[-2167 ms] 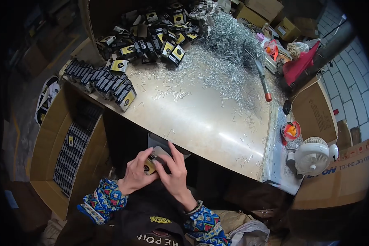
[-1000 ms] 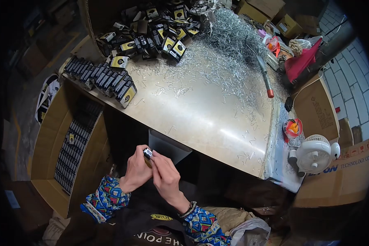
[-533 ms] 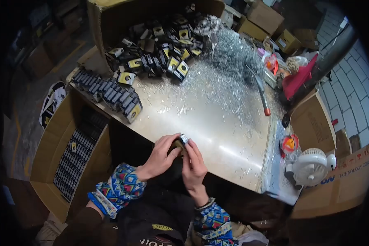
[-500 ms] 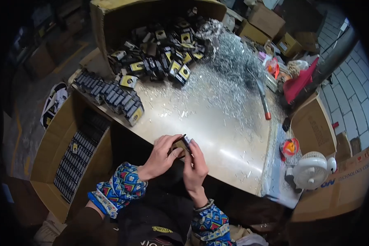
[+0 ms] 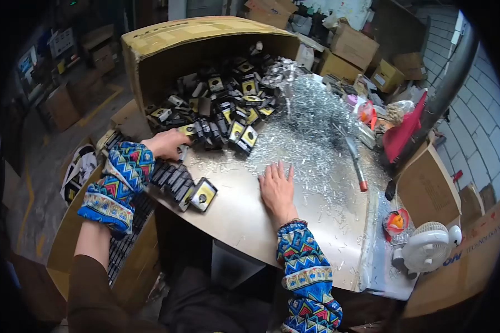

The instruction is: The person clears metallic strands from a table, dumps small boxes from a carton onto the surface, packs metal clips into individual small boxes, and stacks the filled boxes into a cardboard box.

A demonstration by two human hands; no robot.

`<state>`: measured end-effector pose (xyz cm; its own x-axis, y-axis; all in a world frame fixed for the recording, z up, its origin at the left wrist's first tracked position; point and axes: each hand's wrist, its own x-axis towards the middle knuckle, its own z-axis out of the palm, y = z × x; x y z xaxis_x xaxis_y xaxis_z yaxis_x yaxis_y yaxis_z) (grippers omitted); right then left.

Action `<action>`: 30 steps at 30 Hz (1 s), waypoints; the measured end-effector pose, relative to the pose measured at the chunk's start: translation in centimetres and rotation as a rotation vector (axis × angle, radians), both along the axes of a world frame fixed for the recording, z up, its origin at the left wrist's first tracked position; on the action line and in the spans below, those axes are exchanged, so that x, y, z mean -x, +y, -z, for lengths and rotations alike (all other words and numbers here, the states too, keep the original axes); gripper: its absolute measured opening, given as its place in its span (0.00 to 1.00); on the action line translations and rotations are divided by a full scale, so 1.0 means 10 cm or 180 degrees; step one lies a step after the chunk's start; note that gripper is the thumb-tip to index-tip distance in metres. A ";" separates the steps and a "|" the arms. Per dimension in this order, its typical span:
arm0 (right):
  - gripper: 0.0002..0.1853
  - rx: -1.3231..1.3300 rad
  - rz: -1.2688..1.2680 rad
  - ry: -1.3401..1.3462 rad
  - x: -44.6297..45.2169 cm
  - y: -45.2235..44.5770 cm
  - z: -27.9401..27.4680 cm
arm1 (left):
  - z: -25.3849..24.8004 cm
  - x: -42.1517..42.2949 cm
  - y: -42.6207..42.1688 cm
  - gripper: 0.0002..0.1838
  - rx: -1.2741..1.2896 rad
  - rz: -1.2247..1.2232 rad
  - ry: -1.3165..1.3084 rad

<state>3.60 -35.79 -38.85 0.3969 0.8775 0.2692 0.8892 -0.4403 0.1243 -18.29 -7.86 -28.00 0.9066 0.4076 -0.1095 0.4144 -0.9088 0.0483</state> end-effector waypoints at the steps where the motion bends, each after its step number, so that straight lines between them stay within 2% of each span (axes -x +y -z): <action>1: 0.28 0.0198 0.0295 0.0179 -0.11 -0.14 0.02 | 0.01 -0.08 0.05 0.32 0.0283 -0.0073 0.0658; 3: 0.29 0.0075 0.0559 0.0881 -0.03 -0.45 -0.10 | 0.25 -0.21 0.27 0.40 -0.0065 0.0521 0.0559; 4: 0.29 0.0092 0.0703 0.0848 0.02 -0.63 -0.14 | 0.21 -0.19 0.19 0.37 -0.0191 0.0593 0.0474; 6: 0.31 0.0146 0.0187 0.0998 0.12 -0.94 -0.17 | 0.30 -0.19 0.20 0.34 -0.0546 0.0661 0.0371; 7: 0.31 0.0151 0.0294 0.1005 0.11 -1.11 -0.17 | 0.31 -0.16 0.19 0.31 -0.0662 0.0685 0.0224; 9: 0.30 -0.0234 0.0132 0.1080 0.08 -1.42 -0.15 | 0.05 -0.09 -0.06 0.25 -0.0722 0.0406 -0.0162; 11: 0.31 -0.0631 -0.0071 0.1166 0.10 -1.66 -0.10 | -0.36 0.06 -0.47 0.27 -0.0379 0.0128 -0.1005; 13: 0.30 -0.0635 0.0095 0.1213 0.15 -1.80 -0.02 | -0.48 0.20 -0.75 0.33 0.0165 0.0183 -0.2113; 14: 0.30 -0.0642 0.0202 0.1229 0.17 -1.82 0.01 | -0.46 0.23 -0.93 0.33 0.0159 0.0203 -0.2093; 16: 0.30 -0.0693 0.0389 0.1233 0.19 -1.80 0.05 | -0.41 0.33 -1.37 0.37 0.1694 0.0172 -0.2633; 17: 0.30 -0.0724 0.0394 0.1233 0.20 -1.76 0.06 | -0.21 0.31 -1.58 0.37 0.1836 0.0269 -0.2642; 18: 0.30 -0.0650 0.0349 0.1126 0.21 -1.66 0.07 | -0.15 0.28 -1.92 0.35 0.2346 -0.0028 -0.2299; 20: 0.30 -0.0501 0.0222 0.0891 0.19 -1.42 0.05 | 0.34 0.17 -2.20 0.35 0.1164 0.0204 -0.1833; 21: 0.30 -0.0415 0.0151 0.0776 0.19 -1.37 0.04 | 0.45 0.13 -2.31 0.37 0.0989 0.0002 -0.1462; 22: 0.30 -0.0430 0.0126 0.0764 0.20 -1.36 0.00 | 0.50 0.13 -2.33 0.37 0.0967 -0.0013 -0.1479; 27: 0.28 -0.0634 -0.0050 0.1610 0.23 -1.37 -0.13 | 0.71 0.09 -2.32 0.36 0.0525 0.0349 -0.0951; 30: 0.27 -0.0633 0.0786 0.1099 0.05 -1.30 0.01 | 0.86 -0.02 -2.38 0.31 0.0031 0.0754 -0.1489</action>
<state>3.07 -48.74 -38.92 0.6833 0.6903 0.2379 0.7292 -0.6293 -0.2687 -18.05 -31.63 -36.65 0.9267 0.1864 0.3264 0.1297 -0.9736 0.1879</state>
